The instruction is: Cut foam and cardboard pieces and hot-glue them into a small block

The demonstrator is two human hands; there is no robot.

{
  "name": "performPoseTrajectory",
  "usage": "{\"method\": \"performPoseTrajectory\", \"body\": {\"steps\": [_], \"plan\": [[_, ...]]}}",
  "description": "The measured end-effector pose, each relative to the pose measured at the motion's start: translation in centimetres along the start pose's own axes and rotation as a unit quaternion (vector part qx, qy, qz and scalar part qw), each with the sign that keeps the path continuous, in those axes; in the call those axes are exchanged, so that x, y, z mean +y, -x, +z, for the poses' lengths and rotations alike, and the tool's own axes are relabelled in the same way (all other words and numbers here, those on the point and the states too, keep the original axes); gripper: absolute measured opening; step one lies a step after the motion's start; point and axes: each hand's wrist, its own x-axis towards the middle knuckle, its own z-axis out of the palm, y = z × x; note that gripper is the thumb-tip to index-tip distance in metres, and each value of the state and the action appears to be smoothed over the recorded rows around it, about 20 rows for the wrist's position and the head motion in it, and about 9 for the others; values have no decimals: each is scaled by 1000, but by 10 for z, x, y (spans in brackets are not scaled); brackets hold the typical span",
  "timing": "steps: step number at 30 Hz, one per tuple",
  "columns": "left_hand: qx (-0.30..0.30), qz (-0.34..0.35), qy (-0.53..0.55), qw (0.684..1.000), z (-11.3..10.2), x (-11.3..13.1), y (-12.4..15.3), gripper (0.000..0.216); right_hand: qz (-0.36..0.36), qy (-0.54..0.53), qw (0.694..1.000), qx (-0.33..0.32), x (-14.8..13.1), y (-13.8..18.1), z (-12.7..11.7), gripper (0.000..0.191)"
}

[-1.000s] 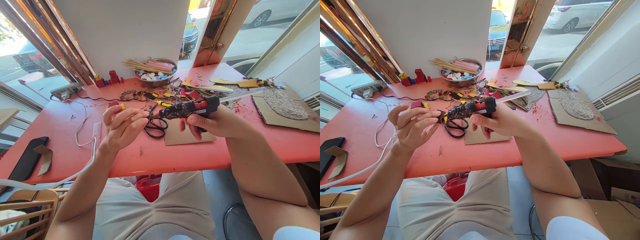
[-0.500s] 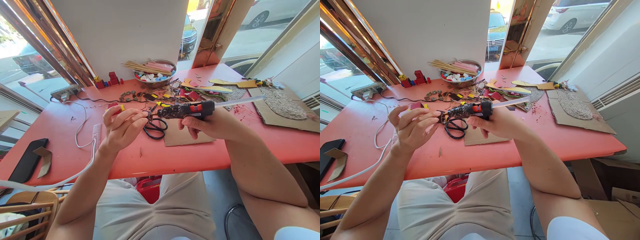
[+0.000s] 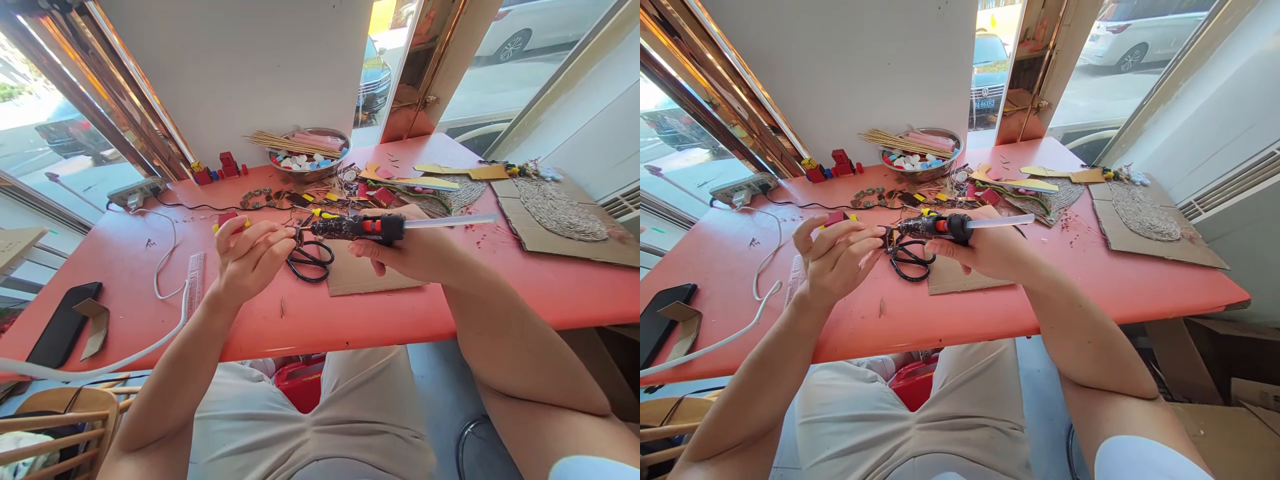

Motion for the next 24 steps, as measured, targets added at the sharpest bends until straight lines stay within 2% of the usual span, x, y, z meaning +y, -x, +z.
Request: {"method": "performPoseTrajectory", "body": {"steps": [4,10,12,18,20,24], "plan": [[-12,-21,26,999,-1,-2,2,26,-11,-7,1000,2,-2,0,0,52],[-116,-96,133,980,-6,-7,7,25,0,10,1000,-13,4,1,0,43],[-116,-106,148,976,-6,-7,8,25,-5,12,1000,-17,7,1,-1,41],[-72,-81,106,988,-1,-4,8,30,-25,16,1000,2,7,0,-1,40],[-66,-94,122,986,0,-4,8,29,-22,15,1000,3,4,0,0,41],[-106,-142,162,971,-1,-5,10,23,-10,22,1000,14,3,0,2,39]]}}
